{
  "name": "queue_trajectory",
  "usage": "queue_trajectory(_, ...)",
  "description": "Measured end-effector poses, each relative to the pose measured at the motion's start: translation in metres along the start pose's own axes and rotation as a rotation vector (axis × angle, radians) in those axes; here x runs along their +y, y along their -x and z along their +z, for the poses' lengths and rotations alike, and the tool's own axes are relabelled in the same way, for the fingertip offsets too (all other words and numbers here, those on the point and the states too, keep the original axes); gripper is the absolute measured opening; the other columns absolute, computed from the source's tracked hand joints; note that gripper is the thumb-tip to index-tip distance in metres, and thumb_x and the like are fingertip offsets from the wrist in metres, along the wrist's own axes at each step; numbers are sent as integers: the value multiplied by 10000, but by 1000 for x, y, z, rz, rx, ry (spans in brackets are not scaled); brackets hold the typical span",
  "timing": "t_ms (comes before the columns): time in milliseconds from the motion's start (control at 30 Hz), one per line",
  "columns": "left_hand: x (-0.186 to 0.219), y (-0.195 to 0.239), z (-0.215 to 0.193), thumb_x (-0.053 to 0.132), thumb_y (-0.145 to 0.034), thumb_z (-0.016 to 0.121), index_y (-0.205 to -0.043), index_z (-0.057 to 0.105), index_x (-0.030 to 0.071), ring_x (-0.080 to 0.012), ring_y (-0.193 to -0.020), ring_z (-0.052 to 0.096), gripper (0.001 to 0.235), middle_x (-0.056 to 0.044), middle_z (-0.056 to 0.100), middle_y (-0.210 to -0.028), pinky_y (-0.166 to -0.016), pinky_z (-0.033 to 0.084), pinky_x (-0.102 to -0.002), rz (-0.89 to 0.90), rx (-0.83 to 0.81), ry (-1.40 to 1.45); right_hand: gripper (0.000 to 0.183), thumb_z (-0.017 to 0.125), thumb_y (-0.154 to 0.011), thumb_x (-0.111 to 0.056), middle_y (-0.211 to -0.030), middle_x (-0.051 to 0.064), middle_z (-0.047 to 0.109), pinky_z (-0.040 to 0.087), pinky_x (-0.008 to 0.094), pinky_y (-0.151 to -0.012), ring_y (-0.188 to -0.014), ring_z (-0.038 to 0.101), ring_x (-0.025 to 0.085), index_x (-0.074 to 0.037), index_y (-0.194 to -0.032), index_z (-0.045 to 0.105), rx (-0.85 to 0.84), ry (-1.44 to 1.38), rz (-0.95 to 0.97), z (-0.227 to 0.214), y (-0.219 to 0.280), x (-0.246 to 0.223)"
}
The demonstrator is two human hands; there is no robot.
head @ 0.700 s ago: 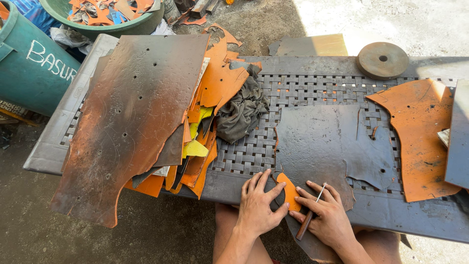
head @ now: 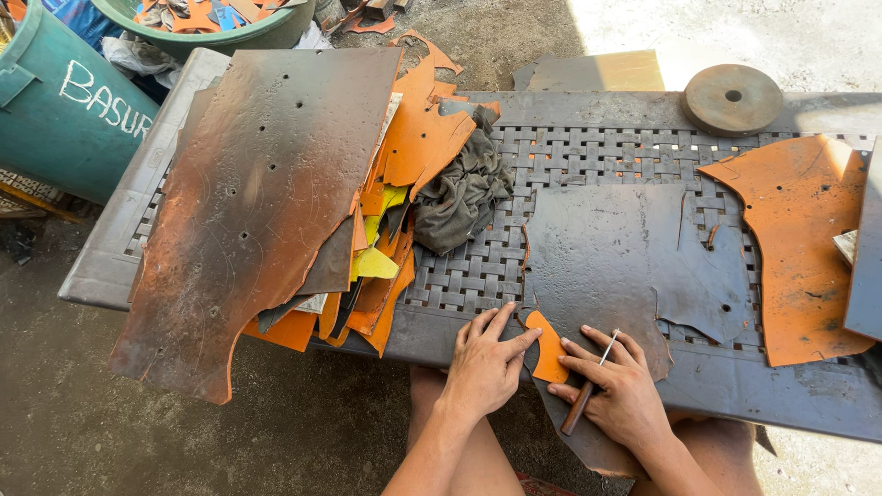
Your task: The person uses a knife to cut an orange leather piece on a perforated work table. They hold the leather with one hand and guide the knife with the other, trimming the edges of the piece.
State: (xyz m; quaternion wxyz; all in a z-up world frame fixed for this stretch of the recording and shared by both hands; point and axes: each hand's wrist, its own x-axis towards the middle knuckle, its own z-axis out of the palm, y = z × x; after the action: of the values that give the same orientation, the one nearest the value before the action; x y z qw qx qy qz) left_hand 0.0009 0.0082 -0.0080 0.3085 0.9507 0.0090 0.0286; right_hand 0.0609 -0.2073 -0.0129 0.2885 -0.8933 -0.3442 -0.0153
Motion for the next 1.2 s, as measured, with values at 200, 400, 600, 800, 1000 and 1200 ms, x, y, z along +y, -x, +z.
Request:
queue_trajectory(200,1,-3,-4,210,-932,629,-1275,727,300,-353,-1417,360,369,-114,445,-1552,-1166,216,-557,-84,-53,76,525,826,-639,-533,-1115,-19,778,294,475,-1158,-1304,552,238,-122,-965,819,18,10,-19,1,0,1)
queue_trajectory(400,-1,-4,-6,347,-903,693,-1285,729,277,-351,-1443,316,390,-112,436,-1559,-1186,168,-554,-76,-32,122,531,821,-643,-540,-1114,-21,778,295,474,-1158,-1307,550,239,-124,-974,818,20,16,-17,3,1,2)
queue_trajectory(600,-4,2,-1,458,-756,802,-1288,728,263,-371,-1440,318,572,-160,417,-1560,-1171,193,-572,-16,-10,57,529,822,-644,-539,-1113,-27,779,296,479,-1155,-1304,551,241,-132,-981,817,19,4,-23,3,1,2)
queue_trajectory(800,-8,6,4,460,-801,798,-1324,718,241,-399,-1434,344,573,-200,403,-1565,-1157,227,-592,72,35,5,505,820,-652,-526,-1126,-22,778,295,486,-1148,-1296,554,254,-134,-971,819,25,3,-31,3,1,3)
queue_trajectory(1000,6,6,14,324,-890,713,-1268,712,148,-407,-1366,405,417,-167,468,-1530,-1102,286,-613,133,27,-126,497,824,-660,-518,-1134,-17,767,297,481,-1161,-1302,553,257,-126,-966,808,41,11,-45,4,0,3)
queue_trajectory(1200,30,14,23,105,-908,607,-1319,672,6,-337,-1252,525,428,-78,620,-1444,-981,429,-470,143,27,-282,490,822,-663,-501,-1162,-8,755,288,488,-1159,-1306,546,262,-130,-983,804,44,16,-72,5,1,4)
